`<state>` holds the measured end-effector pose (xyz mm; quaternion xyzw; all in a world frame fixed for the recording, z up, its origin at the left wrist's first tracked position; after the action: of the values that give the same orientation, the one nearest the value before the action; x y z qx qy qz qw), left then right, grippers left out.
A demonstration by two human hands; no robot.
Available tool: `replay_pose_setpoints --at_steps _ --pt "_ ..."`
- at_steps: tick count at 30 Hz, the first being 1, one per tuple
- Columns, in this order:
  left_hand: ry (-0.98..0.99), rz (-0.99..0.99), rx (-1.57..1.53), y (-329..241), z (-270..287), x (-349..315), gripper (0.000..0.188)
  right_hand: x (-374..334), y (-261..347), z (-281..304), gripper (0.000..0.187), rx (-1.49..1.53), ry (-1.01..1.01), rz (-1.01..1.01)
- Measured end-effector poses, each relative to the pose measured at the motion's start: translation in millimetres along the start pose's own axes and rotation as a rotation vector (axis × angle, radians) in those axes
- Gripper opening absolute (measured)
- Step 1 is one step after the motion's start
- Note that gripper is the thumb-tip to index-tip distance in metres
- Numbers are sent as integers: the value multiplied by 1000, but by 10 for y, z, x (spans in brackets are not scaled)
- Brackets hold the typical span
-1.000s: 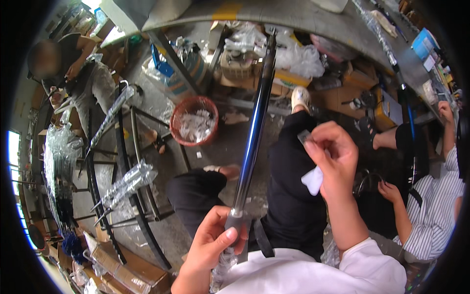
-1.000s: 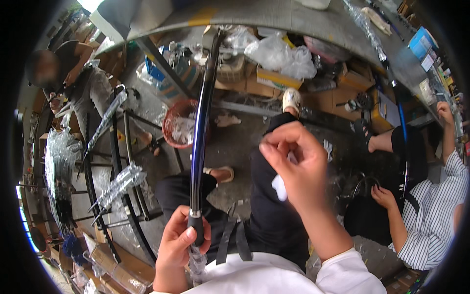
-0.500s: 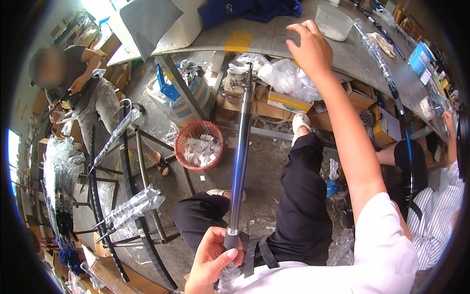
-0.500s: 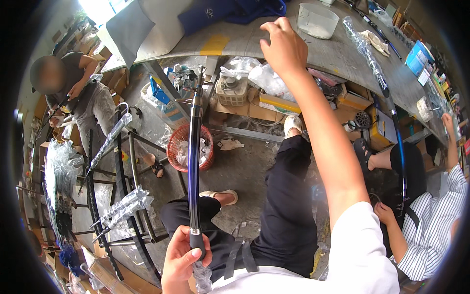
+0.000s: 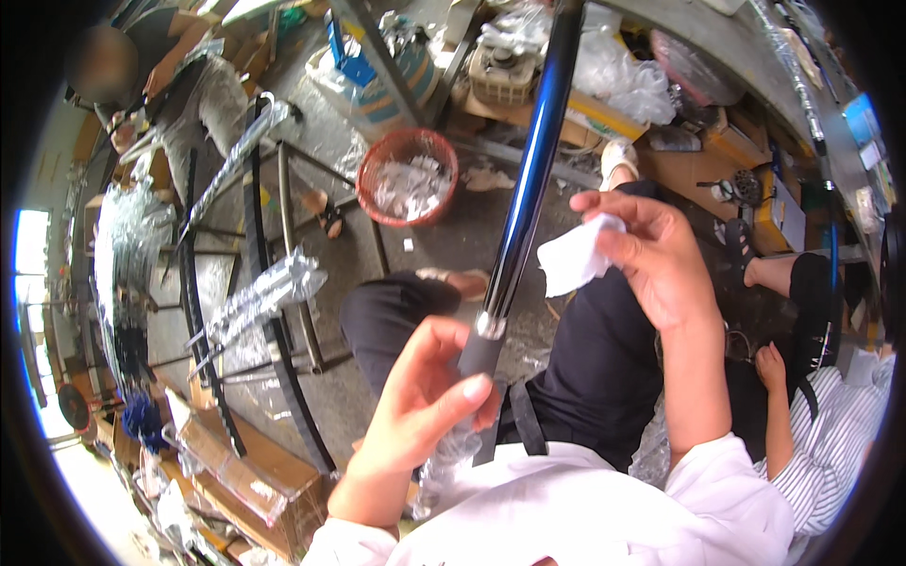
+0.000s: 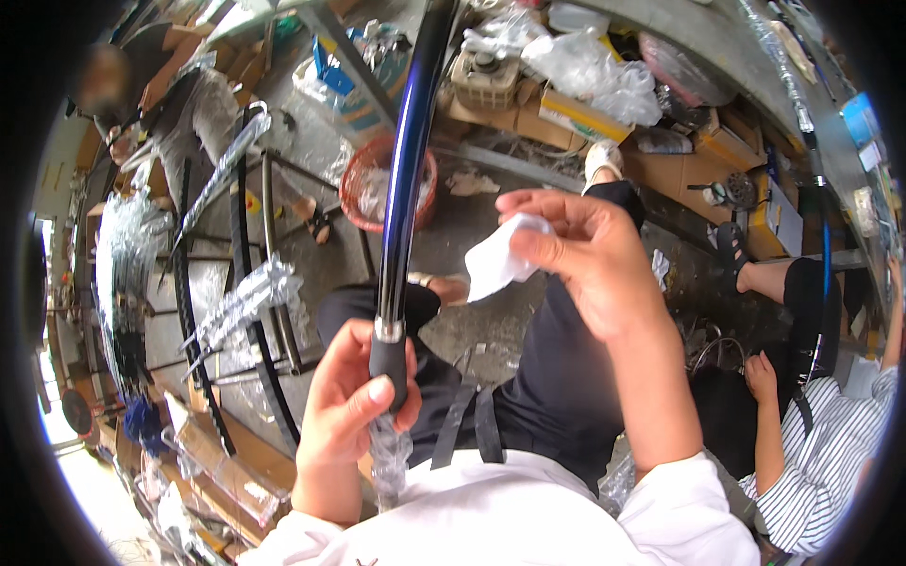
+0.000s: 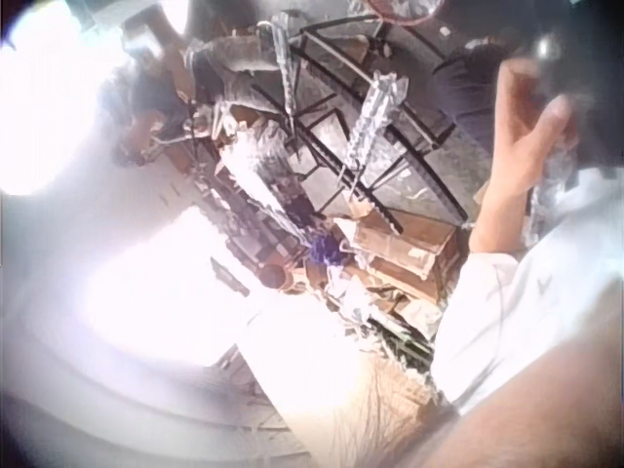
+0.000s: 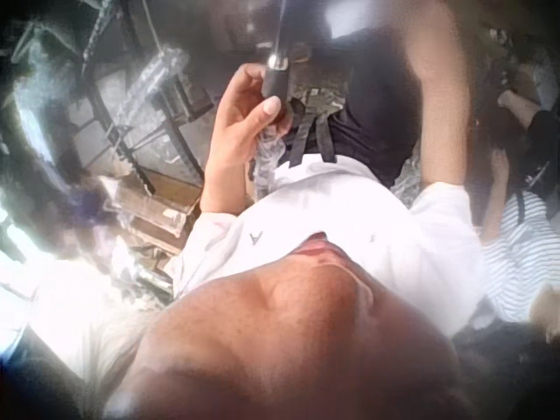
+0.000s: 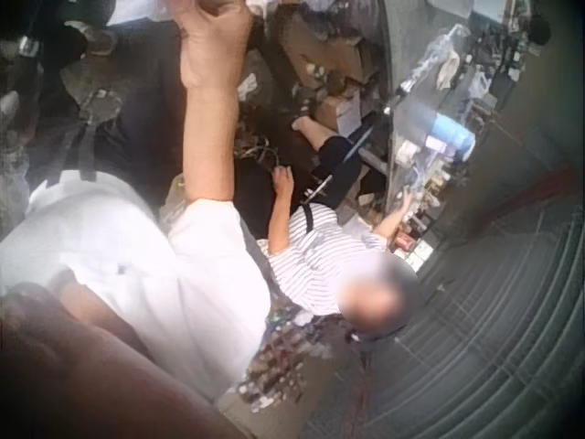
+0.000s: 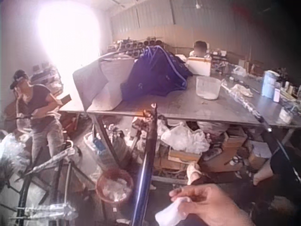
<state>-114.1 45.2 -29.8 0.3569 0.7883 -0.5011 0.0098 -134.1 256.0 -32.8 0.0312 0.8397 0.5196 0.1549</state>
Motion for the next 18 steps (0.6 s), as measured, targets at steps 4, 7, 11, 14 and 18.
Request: replay_pose_setpoints --at_steps 4,7,11,14,18 --pt "-15 -27 152 -93 -134 105 44 -377 -225 -282 15 125 149 -27" --pt "-68 56 170 -84 -254 86 48 -573 -172 -427 18 104 250 80" --pt "-42 26 216 -52 -328 61 46 -678 -65 -279 20 -161 149 22" --pt "-16 -33 170 -56 -386 -4 45 -771 -212 -153 20 -186 183 -33" --pt "81 72 6 9 -474 -122 50 -866 -186 -122 13 -30 163 68"
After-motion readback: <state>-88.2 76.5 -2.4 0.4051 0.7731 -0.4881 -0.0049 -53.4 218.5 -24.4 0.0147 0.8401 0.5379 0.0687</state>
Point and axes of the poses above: each hand's wrist, its own x-axis towards the middle knuckle, its own z-axis out of the back of the hand, y = z × x, the point moved 9 cm from there along x, towards the middle knuckle, and after that the axes turned 3 degrees about -y, right-handed, at the moved point
